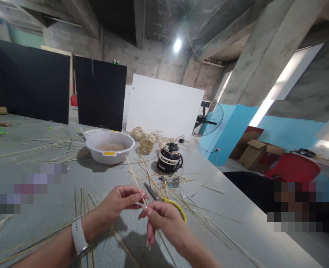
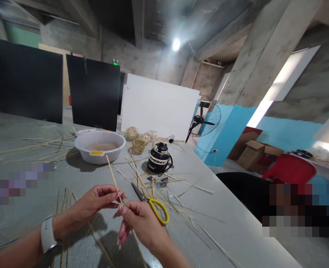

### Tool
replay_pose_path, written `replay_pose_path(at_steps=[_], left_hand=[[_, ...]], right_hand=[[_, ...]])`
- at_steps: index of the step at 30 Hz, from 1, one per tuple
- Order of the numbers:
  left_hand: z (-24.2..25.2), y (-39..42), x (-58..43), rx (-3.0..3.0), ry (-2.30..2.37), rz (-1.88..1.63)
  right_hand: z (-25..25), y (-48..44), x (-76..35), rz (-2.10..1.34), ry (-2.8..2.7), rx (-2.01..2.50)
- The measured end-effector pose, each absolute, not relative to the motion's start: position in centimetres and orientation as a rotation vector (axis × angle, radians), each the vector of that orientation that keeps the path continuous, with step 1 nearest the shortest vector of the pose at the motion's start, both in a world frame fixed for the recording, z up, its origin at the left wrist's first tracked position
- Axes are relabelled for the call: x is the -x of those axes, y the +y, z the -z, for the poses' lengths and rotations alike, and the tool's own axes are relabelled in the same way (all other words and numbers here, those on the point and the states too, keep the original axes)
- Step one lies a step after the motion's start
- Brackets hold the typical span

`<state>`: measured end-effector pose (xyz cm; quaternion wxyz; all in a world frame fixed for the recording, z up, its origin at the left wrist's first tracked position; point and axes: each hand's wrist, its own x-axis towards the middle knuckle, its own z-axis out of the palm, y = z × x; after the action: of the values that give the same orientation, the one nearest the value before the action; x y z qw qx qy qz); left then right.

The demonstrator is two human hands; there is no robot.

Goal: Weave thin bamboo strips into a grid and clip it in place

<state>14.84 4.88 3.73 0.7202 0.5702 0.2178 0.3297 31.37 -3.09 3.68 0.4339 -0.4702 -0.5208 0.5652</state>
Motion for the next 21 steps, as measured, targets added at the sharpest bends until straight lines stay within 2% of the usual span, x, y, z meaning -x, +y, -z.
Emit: replay_pose_path(at_steps=[21], left_hand=[[-4.09, 4.56, -15.31, -1.176, 0.529, -0.856]], right_hand=[[-2.93, -3.1, -30.78, -1.464, -1.294, 1.152]])
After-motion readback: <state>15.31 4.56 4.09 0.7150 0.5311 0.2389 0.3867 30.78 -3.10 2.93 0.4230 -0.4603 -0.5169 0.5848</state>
